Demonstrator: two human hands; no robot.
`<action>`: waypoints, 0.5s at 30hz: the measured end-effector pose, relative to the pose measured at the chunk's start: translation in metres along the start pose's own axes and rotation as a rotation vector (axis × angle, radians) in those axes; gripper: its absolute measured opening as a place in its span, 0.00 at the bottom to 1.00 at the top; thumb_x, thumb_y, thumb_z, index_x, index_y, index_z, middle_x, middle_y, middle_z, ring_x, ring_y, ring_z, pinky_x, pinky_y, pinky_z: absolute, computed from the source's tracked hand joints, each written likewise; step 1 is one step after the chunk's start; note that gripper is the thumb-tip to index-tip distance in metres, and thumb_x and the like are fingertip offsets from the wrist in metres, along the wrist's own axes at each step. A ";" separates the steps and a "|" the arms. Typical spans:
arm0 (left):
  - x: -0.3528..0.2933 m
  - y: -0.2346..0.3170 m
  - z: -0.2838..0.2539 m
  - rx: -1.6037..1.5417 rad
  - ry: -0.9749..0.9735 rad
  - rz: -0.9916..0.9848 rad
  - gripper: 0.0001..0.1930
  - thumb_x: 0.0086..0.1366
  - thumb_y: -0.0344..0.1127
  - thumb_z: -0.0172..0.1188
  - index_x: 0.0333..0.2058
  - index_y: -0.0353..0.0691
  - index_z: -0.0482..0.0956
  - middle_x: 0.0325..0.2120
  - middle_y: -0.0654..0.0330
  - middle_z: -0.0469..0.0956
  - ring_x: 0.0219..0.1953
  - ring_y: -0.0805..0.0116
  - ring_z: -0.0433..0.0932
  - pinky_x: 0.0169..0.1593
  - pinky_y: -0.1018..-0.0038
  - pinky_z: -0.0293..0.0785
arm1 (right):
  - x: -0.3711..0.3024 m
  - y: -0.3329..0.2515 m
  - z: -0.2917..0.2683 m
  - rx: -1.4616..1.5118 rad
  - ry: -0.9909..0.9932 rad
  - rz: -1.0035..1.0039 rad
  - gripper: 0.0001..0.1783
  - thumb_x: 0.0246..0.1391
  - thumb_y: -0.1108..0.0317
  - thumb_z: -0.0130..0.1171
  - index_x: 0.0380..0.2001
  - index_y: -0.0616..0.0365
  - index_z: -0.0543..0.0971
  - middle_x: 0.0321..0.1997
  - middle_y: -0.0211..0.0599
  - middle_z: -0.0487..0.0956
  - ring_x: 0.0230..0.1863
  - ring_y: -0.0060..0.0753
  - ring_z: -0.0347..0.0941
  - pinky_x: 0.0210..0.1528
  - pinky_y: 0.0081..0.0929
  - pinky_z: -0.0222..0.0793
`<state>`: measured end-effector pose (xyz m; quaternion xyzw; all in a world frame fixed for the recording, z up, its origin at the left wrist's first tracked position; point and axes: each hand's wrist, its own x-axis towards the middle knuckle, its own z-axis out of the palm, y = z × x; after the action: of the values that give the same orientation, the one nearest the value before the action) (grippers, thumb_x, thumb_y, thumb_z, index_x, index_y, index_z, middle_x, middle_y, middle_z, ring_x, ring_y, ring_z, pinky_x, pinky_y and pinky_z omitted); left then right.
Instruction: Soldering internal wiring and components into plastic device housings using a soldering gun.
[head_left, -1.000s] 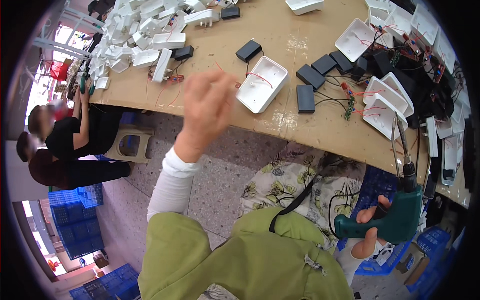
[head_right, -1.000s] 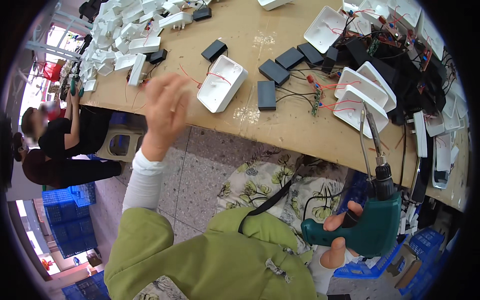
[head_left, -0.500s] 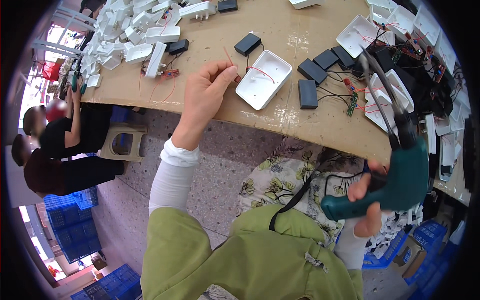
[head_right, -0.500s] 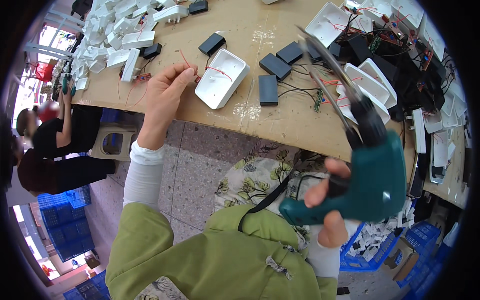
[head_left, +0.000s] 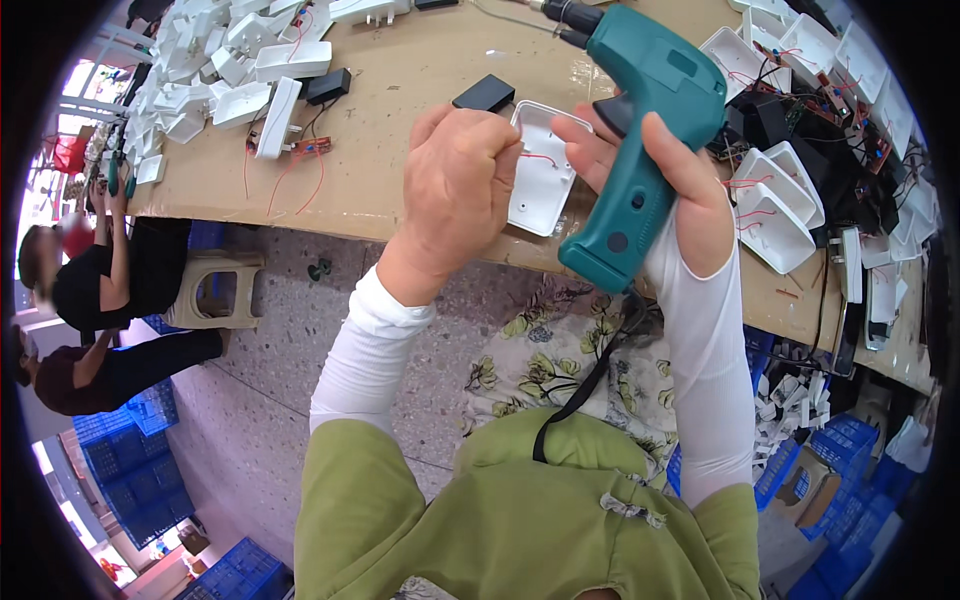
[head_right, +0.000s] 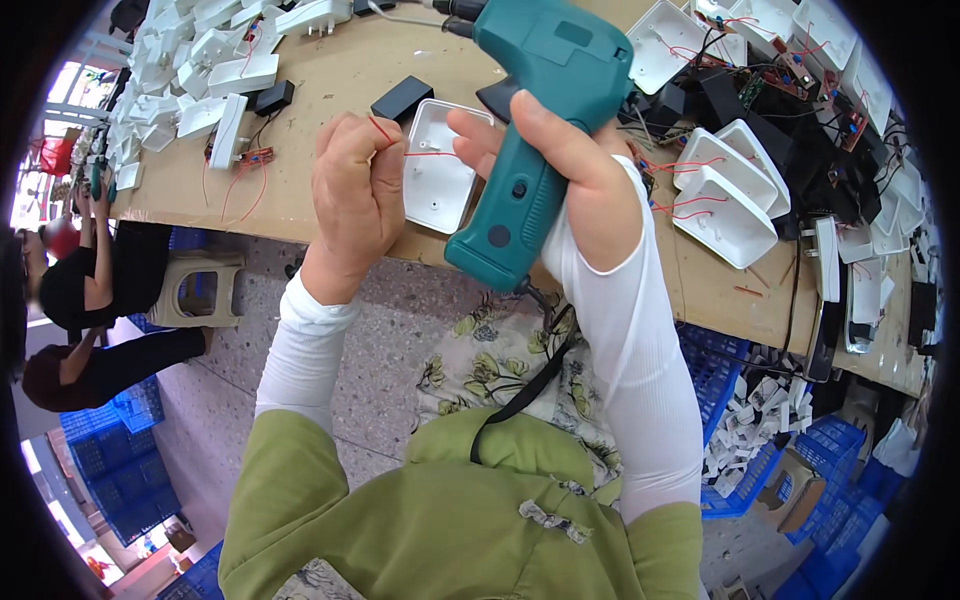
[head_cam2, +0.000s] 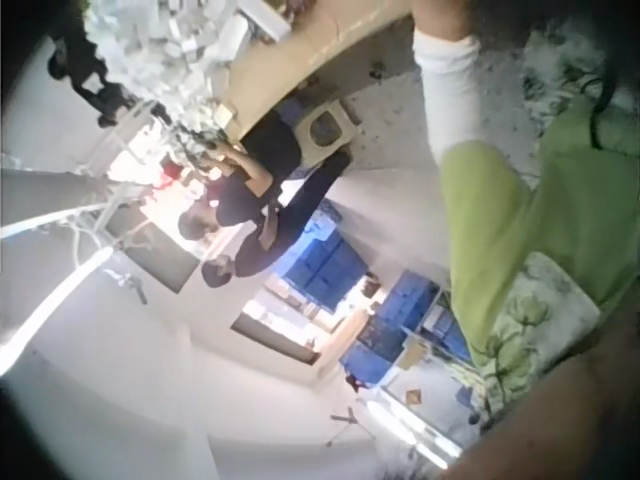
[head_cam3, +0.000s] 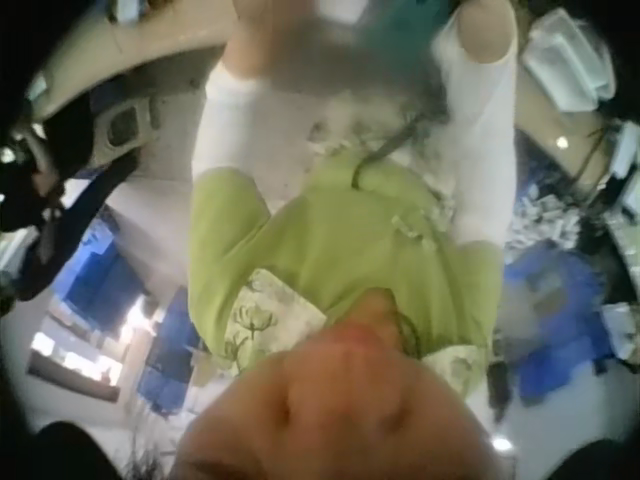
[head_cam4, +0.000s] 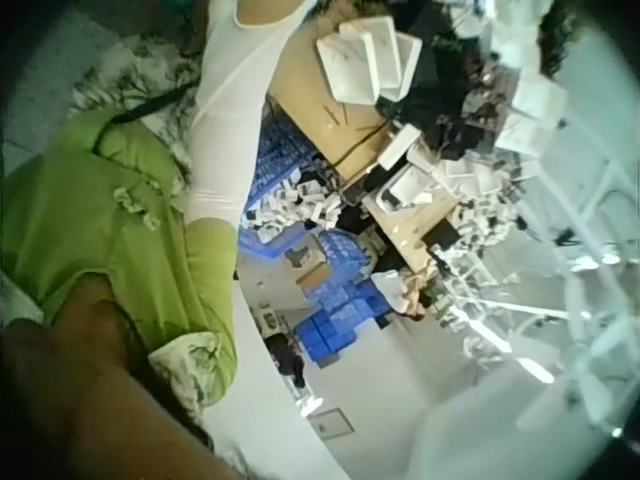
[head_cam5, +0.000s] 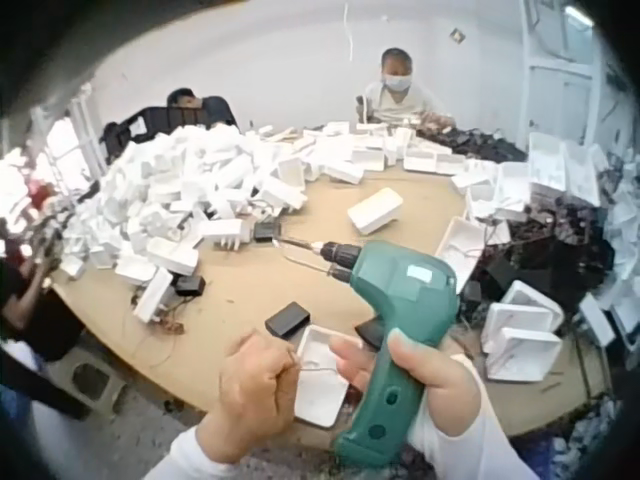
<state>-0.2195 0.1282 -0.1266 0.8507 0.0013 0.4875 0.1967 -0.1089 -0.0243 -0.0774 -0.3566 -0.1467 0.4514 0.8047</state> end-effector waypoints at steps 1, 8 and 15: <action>0.004 0.001 -0.001 0.079 0.016 0.095 0.12 0.53 0.24 0.59 0.36 0.42 0.67 0.27 0.62 0.74 0.28 0.64 0.73 0.38 0.69 0.64 | 0.001 0.001 0.001 -0.019 0.024 0.000 0.25 0.60 0.65 0.47 0.55 0.68 0.59 0.56 0.57 0.65 0.57 0.54 0.65 0.55 0.35 0.68; 0.005 0.021 -0.003 0.347 0.059 0.238 0.14 0.44 0.25 0.61 0.32 0.45 0.72 0.25 0.69 0.74 0.23 0.75 0.71 0.34 0.75 0.55 | -0.022 0.036 0.008 0.009 0.129 -0.308 0.27 0.58 0.67 0.50 0.57 0.66 0.56 0.58 0.55 0.61 0.62 0.53 0.58 0.65 0.46 0.51; 0.000 0.029 -0.003 0.249 -0.159 0.046 0.10 0.45 0.26 0.61 0.30 0.44 0.76 0.25 0.67 0.74 0.24 0.71 0.70 0.35 0.72 0.56 | -0.040 0.058 0.000 0.176 0.146 -0.419 0.31 0.54 0.68 0.54 0.59 0.62 0.56 0.60 0.48 0.60 0.64 0.46 0.54 0.66 0.41 0.48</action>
<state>-0.2269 0.1024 -0.1154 0.9043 0.0268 0.4188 0.0778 -0.1669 -0.0376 -0.1153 -0.2788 -0.1190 0.2586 0.9172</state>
